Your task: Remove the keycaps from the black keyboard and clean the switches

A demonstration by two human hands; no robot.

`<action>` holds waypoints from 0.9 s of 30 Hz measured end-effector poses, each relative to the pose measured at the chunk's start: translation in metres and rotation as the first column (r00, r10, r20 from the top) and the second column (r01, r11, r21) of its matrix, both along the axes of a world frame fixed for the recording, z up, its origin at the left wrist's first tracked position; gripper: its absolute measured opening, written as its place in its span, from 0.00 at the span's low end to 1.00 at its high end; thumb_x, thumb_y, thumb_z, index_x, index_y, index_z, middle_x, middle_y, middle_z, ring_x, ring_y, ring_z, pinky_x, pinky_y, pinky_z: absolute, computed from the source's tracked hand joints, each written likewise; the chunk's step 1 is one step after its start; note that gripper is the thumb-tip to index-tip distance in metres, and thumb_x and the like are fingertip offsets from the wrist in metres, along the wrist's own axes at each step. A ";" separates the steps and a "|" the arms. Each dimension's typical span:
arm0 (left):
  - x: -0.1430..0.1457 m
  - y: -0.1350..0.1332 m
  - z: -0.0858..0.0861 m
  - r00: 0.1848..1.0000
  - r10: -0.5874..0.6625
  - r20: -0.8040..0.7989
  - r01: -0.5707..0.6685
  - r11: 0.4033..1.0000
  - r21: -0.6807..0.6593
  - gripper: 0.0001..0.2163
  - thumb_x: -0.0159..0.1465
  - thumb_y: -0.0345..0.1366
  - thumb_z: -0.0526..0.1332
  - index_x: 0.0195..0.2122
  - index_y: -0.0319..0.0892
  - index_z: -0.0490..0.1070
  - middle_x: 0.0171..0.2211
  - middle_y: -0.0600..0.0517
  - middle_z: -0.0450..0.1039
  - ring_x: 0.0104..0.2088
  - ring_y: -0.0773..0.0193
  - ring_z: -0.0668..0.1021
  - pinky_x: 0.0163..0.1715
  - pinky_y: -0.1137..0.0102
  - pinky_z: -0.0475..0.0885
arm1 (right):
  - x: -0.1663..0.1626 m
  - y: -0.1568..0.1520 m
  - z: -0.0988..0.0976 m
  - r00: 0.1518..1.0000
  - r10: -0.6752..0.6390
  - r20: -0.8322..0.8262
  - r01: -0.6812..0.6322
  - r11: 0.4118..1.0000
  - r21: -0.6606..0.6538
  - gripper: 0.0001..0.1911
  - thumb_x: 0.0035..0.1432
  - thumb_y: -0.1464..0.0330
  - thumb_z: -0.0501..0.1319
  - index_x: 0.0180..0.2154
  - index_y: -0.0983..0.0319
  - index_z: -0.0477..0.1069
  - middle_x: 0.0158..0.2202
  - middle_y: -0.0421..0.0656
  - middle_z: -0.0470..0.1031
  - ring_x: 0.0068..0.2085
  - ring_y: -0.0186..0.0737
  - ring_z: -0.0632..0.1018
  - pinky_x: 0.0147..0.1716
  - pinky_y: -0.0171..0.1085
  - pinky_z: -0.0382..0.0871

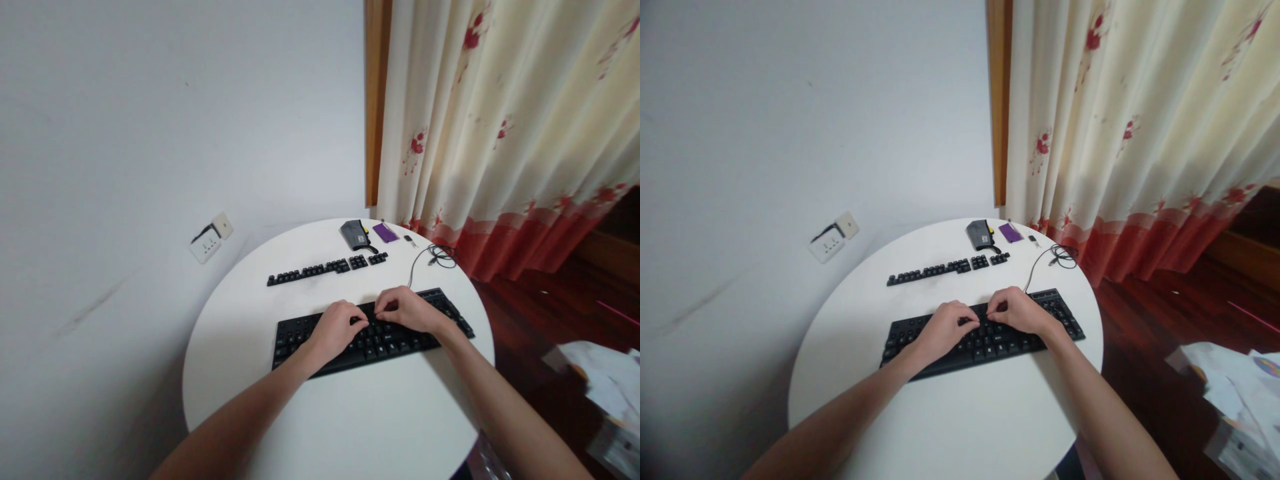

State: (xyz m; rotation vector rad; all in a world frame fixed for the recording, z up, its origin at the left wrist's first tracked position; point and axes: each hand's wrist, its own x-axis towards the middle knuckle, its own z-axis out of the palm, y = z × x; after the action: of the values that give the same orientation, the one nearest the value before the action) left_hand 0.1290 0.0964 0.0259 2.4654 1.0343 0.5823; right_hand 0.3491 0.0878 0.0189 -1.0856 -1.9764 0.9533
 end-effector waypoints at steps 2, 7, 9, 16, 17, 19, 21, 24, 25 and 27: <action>0.001 0.000 -0.002 1.000 -0.016 -0.022 0.017 0.999 0.041 0.04 0.63 0.33 0.64 0.34 0.44 0.80 0.34 0.52 0.80 0.37 0.61 0.77 0.43 0.67 0.68 | -0.002 -0.002 0.003 0.999 0.027 0.022 -0.027 1.000 -0.005 0.05 0.54 0.69 0.65 0.28 0.63 0.78 0.31 0.42 0.80 0.32 0.38 0.78 0.35 0.35 0.71; 0.003 -0.002 -0.004 0.998 -0.032 -0.047 0.035 0.996 0.079 0.04 0.63 0.33 0.64 0.34 0.43 0.79 0.34 0.51 0.80 0.37 0.60 0.76 0.44 0.66 0.69 | -0.007 -0.005 0.005 0.997 0.037 0.068 -0.037 0.999 0.004 0.05 0.53 0.72 0.63 0.29 0.62 0.78 0.30 0.42 0.79 0.32 0.38 0.78 0.34 0.35 0.71; 0.004 -0.003 -0.005 0.998 -0.033 -0.056 0.039 0.995 0.096 0.04 0.63 0.33 0.64 0.34 0.43 0.79 0.35 0.51 0.80 0.39 0.60 0.76 0.44 0.66 0.69 | -0.008 -0.005 0.005 0.996 0.043 0.080 -0.045 0.998 0.035 0.05 0.53 0.74 0.63 0.28 0.62 0.78 0.30 0.41 0.79 0.32 0.38 0.77 0.35 0.35 0.70; 0.001 -0.003 -0.005 0.991 -0.069 -0.117 0.086 0.986 0.145 0.05 0.65 0.33 0.62 0.35 0.43 0.79 0.37 0.51 0.79 0.41 0.59 0.74 0.45 0.65 0.69 | -0.012 -0.007 0.005 0.992 0.037 0.125 -0.052 0.991 0.123 0.07 0.53 0.76 0.62 0.27 0.62 0.76 0.31 0.41 0.77 0.32 0.36 0.76 0.36 0.34 0.69; 0.000 -0.003 -0.003 0.989 -0.080 -0.126 0.098 0.984 0.146 0.05 0.65 0.34 0.62 0.36 0.44 0.79 0.38 0.51 0.79 0.41 0.59 0.74 0.45 0.65 0.68 | -0.012 -0.007 0.005 0.991 0.035 0.127 -0.051 0.991 0.123 0.07 0.53 0.76 0.62 0.27 0.62 0.76 0.32 0.41 0.77 0.32 0.37 0.76 0.36 0.34 0.69; -0.002 -0.003 0.000 0.985 -0.096 -0.140 0.117 0.982 0.150 0.06 0.65 0.34 0.61 0.37 0.44 0.79 0.39 0.51 0.79 0.42 0.59 0.74 0.46 0.64 0.68 | -0.011 -0.007 0.004 0.990 0.029 0.135 -0.045 0.992 0.119 0.07 0.54 0.76 0.62 0.27 0.62 0.76 0.32 0.41 0.77 0.32 0.37 0.76 0.36 0.34 0.69; -0.003 -0.005 0.003 0.982 -0.099 -0.159 0.125 0.979 0.162 0.08 0.66 0.35 0.60 0.39 0.45 0.79 0.40 0.51 0.78 0.43 0.58 0.73 0.46 0.64 0.68 | -0.011 -0.006 0.003 0.989 0.026 0.144 -0.044 0.992 0.120 0.07 0.53 0.77 0.62 0.28 0.62 0.76 0.31 0.41 0.77 0.32 0.37 0.76 0.35 0.34 0.69; -0.004 -0.008 0.006 0.975 -0.098 -0.199 0.136 0.972 0.193 0.09 0.67 0.36 0.58 0.39 0.45 0.80 0.40 0.49 0.76 0.44 0.57 0.72 0.45 0.63 0.68 | -0.011 -0.007 0.003 0.985 0.040 0.166 -0.062 0.990 0.130 0.08 0.53 0.78 0.61 0.28 0.62 0.77 0.32 0.41 0.77 0.32 0.37 0.76 0.36 0.34 0.68; -0.004 -0.008 0.007 0.973 -0.096 -0.209 0.139 0.970 0.202 0.09 0.67 0.36 0.58 0.39 0.45 0.80 0.40 0.49 0.75 0.45 0.57 0.72 0.45 0.63 0.68 | -0.012 -0.007 0.004 0.984 0.046 0.175 -0.070 0.988 0.136 0.09 0.53 0.79 0.61 0.27 0.61 0.77 0.32 0.41 0.77 0.32 0.37 0.76 0.36 0.34 0.68; -0.003 -0.010 0.009 0.970 -0.096 -0.224 0.145 0.966 0.212 0.10 0.67 0.36 0.58 0.37 0.45 0.80 0.39 0.48 0.74 0.45 0.57 0.72 0.45 0.62 0.67 | -0.013 -0.007 0.004 0.979 0.058 0.193 -0.088 0.985 0.151 0.10 0.52 0.79 0.60 0.27 0.61 0.76 0.33 0.41 0.76 0.33 0.37 0.76 0.36 0.34 0.68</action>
State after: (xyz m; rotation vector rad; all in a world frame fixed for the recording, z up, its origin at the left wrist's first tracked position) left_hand 0.1257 0.0862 0.0354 2.8203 0.9285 0.4250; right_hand 0.3361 0.0803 0.0233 -1.0518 -2.2185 0.7380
